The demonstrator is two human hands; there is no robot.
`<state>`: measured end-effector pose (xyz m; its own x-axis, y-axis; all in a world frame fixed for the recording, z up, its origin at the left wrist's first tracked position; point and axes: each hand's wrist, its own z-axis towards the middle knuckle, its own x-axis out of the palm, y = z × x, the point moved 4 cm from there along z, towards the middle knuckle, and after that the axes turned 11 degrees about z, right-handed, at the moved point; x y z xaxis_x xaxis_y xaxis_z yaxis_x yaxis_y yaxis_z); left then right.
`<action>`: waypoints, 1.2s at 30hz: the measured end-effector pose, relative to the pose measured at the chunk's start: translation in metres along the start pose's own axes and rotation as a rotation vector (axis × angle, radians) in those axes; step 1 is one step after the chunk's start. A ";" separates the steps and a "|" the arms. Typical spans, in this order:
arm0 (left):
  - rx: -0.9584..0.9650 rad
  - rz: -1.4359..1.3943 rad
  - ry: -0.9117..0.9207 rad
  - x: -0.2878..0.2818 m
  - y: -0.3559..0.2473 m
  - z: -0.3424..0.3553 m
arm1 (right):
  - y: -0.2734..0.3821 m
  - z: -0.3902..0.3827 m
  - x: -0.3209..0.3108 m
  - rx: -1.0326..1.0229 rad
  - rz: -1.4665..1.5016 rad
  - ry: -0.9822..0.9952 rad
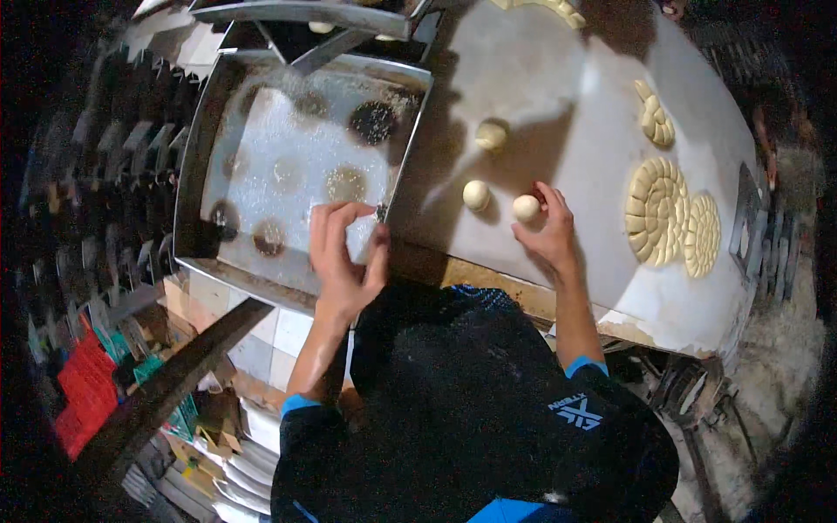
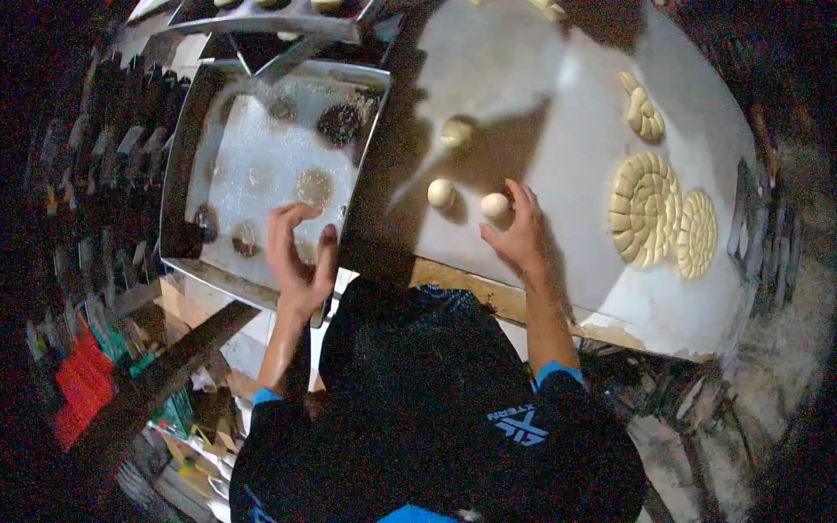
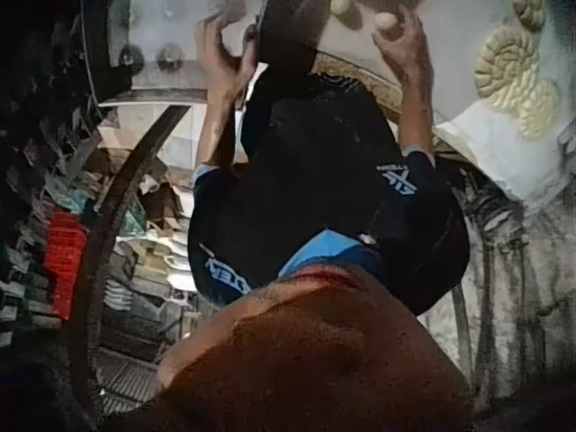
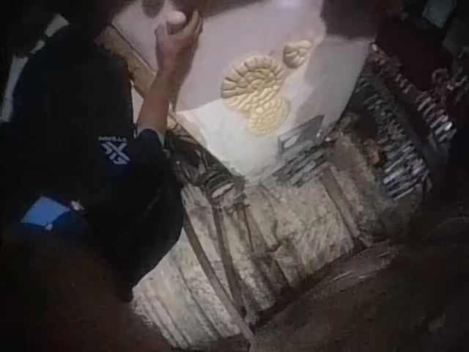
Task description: Rolling and shaping dough and placing it onto baking trays in a bakery.
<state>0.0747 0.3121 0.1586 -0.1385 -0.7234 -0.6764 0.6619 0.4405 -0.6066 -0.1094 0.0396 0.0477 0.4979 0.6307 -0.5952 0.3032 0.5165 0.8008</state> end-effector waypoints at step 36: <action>-0.874 -1.239 -0.204 -0.062 0.039 -0.141 | 0.284 -0.023 0.158 -0.615 0.396 0.846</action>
<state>0.0057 0.4488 0.1179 -0.1106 -0.8869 0.4486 -0.4283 -0.3648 -0.8268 0.0369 0.2991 0.1798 -0.3136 0.8841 -0.3464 -0.3245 0.2431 0.9141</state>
